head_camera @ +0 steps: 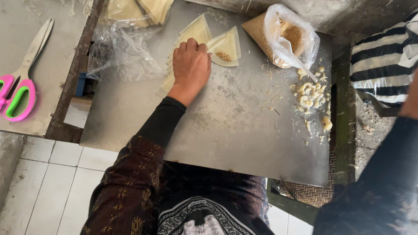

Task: The person places a small amount of filling onto a thin dough sheet and rolls it into a cylindrical shape.

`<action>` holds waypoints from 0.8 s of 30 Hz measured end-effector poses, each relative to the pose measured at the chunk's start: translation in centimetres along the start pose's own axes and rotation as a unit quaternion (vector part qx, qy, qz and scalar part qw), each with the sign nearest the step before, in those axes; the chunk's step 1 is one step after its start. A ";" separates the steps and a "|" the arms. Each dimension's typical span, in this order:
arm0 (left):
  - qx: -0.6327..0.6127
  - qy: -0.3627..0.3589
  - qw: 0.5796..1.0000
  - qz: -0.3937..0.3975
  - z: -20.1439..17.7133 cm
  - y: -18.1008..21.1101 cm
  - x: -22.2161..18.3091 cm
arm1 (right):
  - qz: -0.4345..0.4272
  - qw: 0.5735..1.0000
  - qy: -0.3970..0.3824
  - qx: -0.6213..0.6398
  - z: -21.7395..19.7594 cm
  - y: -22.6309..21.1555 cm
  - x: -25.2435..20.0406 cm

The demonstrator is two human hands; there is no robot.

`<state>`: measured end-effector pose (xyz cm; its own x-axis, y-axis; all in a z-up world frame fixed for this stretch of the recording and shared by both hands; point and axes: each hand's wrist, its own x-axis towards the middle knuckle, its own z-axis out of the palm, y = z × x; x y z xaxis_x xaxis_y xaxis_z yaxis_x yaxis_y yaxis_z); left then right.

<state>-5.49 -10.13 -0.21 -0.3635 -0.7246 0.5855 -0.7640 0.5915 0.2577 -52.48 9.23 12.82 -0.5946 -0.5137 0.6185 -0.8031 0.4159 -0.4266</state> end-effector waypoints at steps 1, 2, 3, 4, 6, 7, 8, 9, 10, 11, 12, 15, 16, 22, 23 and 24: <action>0.011 -0.013 1.000 -0.008 0.5 0.0 0.4 | -0.076 0.996 0.027 -0.030 0.3 -2.6 -1.1; 0.017 -0.018 1.000 -0.009 1.0 0.1 0.6 | -0.151 0.985 0.052 -0.061 0.3 -4.8 -2.5; 0.023 -0.023 0.999 -0.010 1.4 0.1 0.8 | -0.281 0.927 0.136 -0.208 1.0 -6.9 -5.2; 0.029 -0.027 0.999 -0.011 1.7 0.1 0.9 | -0.374 0.818 0.264 -0.349 2.2 -9.1 -8.6; 0.034 -0.026 0.999 -0.018 2.2 0.2 0.8 | -0.373 0.925 0.025 -0.071 5.5 -13.5 -11.8; 0.037 -0.026 0.999 -0.022 2.3 0.2 0.7 | -0.418 0.906 0.001 -0.065 6.2 -14.9 -14.7; 0.035 -0.020 0.999 -0.024 2.3 0.2 0.5 | -0.442 0.871 -0.027 -0.214 8.4 -17.1 -15.4; 0.034 -0.014 0.999 -0.026 2.3 0.1 0.3 | -0.422 0.898 -0.098 0.076 8.6 -17.7 -17.1; 0.033 -0.008 0.999 -0.029 2.1 -0.1 0.2 | -0.390 0.908 -0.126 0.082 9.8 -19.1 -18.0; 0.027 -0.005 0.999 -0.029 2.0 -0.2 0.0 | -0.357 0.917 -0.155 0.088 10.8 -20.1 -18.6; 0.021 -0.003 0.999 -0.030 2.0 -0.2 -0.2 | -0.356 0.916 -0.158 0.092 11.6 -20.7 -18.9; 0.000 0.006 1.000 -0.029 2.1 -0.1 -0.3 | -0.354 0.917 -0.161 0.095 13.7 -21.7 -19.1; -0.009 0.010 1.000 -0.028 2.2 -0.1 -0.2 | -0.353 0.918 -0.158 0.090 14.2 -21.8 -19.1; -0.026 0.034 0.999 0.016 2.9 -0.4 -0.3 | -0.351 0.919 -0.156 0.087 15.9 -21.9 -19.1; -0.022 0.019 1.000 0.010 3.1 -0.4 -0.3 | -0.353 0.918 -0.155 0.088 15.9 -21.9 -19.1; -0.016 0.004 1.000 0.004 3.3 -0.5 -0.2 | -0.343 0.921 -0.156 0.098 15.9 -22.0 -19.2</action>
<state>-6.79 -11.38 -2.97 -0.3645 -0.7172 0.5939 -0.7434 0.6082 0.2782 -24.05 -1.98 -0.14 0.0978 -0.8083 0.5805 -0.9673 -0.2144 -0.1355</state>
